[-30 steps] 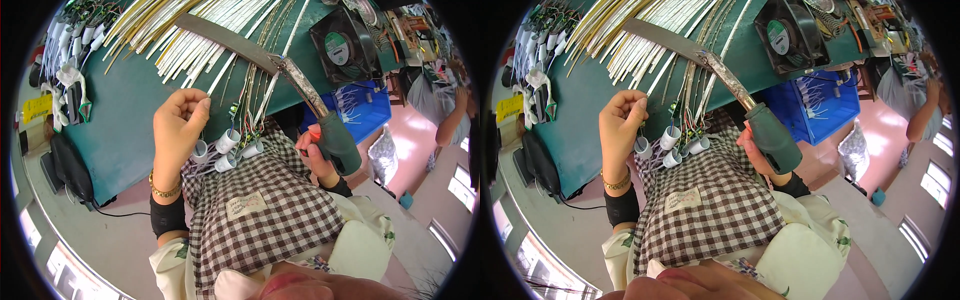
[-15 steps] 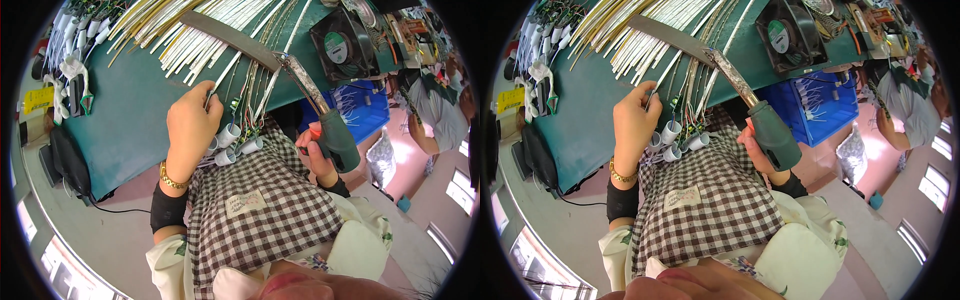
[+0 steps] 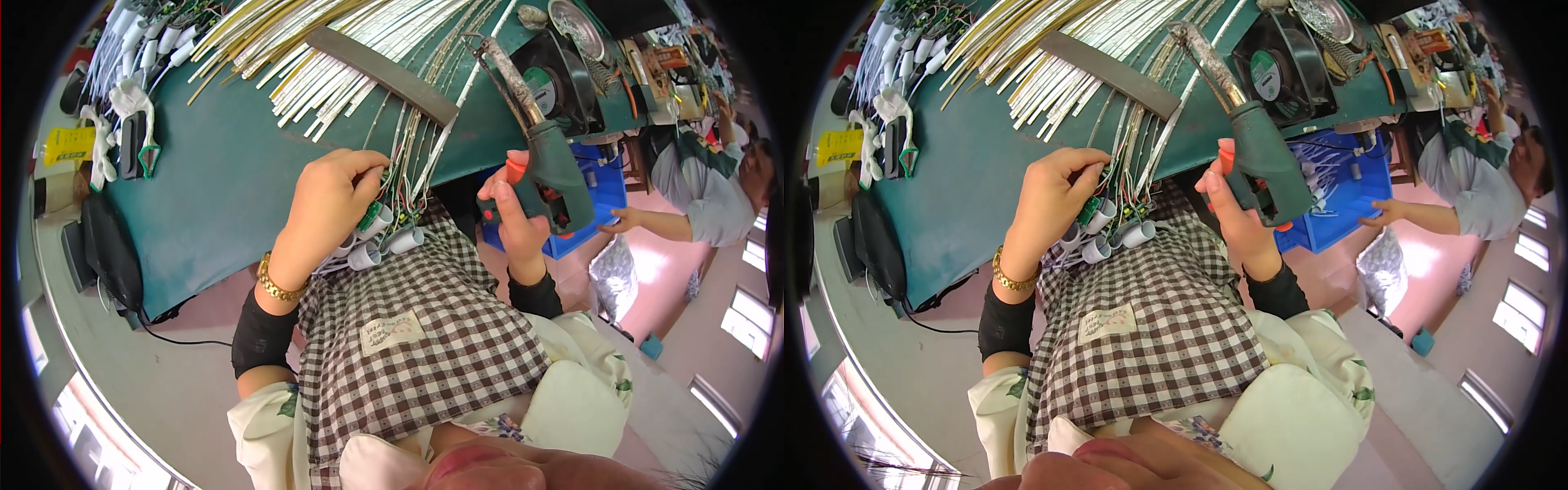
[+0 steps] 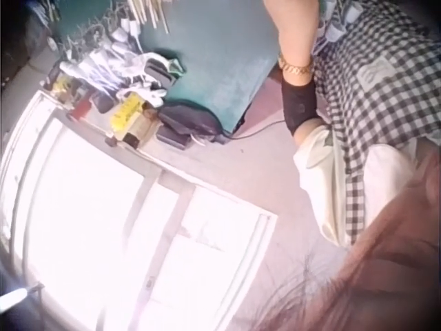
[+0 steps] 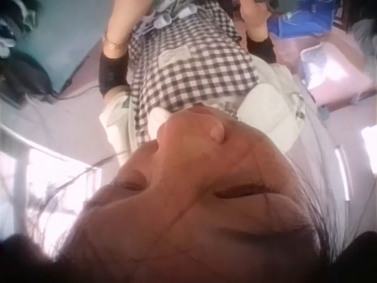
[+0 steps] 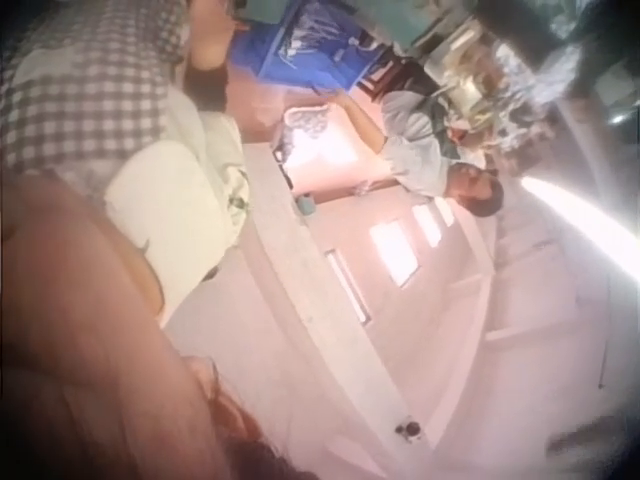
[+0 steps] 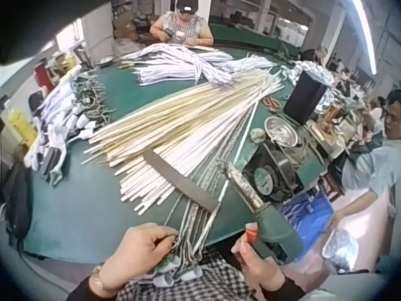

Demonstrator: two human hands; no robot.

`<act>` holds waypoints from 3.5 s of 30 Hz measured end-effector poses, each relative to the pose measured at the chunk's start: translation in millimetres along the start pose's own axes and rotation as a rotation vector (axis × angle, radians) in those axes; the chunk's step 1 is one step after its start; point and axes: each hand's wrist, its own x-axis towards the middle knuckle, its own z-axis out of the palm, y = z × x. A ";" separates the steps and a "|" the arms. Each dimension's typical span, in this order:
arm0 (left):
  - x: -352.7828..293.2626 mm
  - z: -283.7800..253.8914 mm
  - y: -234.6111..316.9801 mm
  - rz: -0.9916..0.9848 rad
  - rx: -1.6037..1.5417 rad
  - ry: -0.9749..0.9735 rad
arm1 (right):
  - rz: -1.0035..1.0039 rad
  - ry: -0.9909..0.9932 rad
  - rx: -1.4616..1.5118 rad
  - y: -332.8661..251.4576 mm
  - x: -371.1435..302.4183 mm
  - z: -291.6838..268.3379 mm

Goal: The person solders wires to LED components and circuit boards using a soldering iron, then assembles these electronic components into light housings. Wire cutters are used to trim the wires as needed during the assembly process.

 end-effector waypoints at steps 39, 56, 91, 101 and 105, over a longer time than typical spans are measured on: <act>34.2 -20.6 -12.0 -0.341 0.334 -0.030 | 0.096 -0.065 0.043 17.0 -26.1 1.5; 26.0 -131.3 -82.0 -0.261 0.812 0.630 | -0.008 -0.061 0.070 25.1 -27.5 0.6; 55.0 -242.6 -45.8 -0.052 -0.175 0.688 | 0.189 -0.099 0.248 21.7 -26.4 7.5; -13.2 -80.1 20.0 -0.116 0.979 0.059 | 0.169 -0.165 -0.033 33.4 -34.2 18.2; -16.6 -54.1 -13.8 -0.054 1.032 -0.028 | 0.161 -0.148 0.048 28.7 -36.7 0.5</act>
